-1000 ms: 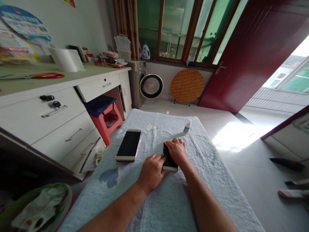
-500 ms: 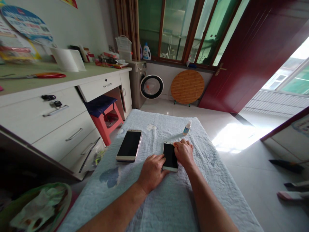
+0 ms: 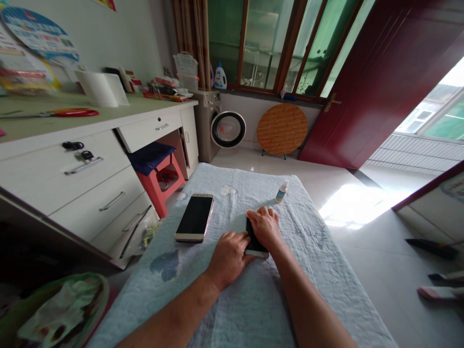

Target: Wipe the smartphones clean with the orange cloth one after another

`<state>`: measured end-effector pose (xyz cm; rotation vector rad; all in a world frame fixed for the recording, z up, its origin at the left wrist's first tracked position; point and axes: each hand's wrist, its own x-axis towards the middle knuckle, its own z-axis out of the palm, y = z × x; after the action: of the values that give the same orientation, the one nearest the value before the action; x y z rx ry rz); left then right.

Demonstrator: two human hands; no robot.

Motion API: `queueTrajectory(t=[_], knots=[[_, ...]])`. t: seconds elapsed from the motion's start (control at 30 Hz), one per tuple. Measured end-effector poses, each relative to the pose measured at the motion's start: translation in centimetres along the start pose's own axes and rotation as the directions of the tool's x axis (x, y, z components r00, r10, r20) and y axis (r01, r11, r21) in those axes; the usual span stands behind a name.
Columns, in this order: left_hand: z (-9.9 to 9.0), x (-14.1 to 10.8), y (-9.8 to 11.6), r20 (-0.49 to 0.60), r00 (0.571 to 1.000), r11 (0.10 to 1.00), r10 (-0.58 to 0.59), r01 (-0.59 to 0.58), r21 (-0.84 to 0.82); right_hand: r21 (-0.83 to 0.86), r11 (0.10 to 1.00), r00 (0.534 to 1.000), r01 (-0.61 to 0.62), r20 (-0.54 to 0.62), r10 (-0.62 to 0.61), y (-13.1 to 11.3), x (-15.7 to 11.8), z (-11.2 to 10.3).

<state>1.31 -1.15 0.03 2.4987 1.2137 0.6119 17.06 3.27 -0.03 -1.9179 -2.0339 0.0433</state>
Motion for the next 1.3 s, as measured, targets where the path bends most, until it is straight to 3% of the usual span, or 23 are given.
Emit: queueTrajectory(t=[0.37,0.53,0.73,0.87,1.0,1.17,1.3], knots=[[-0.1,-0.2,0.5,-0.023,0.999,0.999,-0.033,0.034,0.003,-0.063,0.981,0.983,-0.185,-0.007,0.185,3.0,-0.5,-0.8],[-0.2,-0.1,0.7,-0.025,0.999,0.999,-0.046,0.046,0.009,-0.033,0.976,0.975,-0.215,0.049,0.216,3.7,-0.5,-1.5],[0.0,-0.2,0.6,-0.029,0.998,0.998,-0.056,0.056,0.005,0.061,0.987,0.973,-0.145,0.191,0.131,4.6,-0.5,-2.9],[0.1,-0.2,0.5,-0.022,0.998,0.998,-0.056,0.057,0.007,0.234,0.968,0.959,-0.086,0.284,0.016,5.3,-0.7,-3.5],[0.1,-0.2,0.5,-0.018,0.998,0.998,-0.059,0.059,0.013,0.422,0.895,0.901,-0.142,0.431,-0.060,5.6,-1.1,-4.1],[0.2,-0.2,0.5,-0.023,0.998,0.998,-0.059,0.060,0.016,0.519,0.786,0.726,-0.335,0.675,-0.136,5.3,-1.7,-5.2],[0.3,-0.3,0.4,-0.030,0.998,0.998,-0.061,0.061,0.006,0.522,0.776,0.683,-0.354,0.711,-0.167,5.4,-1.8,-5.3]])
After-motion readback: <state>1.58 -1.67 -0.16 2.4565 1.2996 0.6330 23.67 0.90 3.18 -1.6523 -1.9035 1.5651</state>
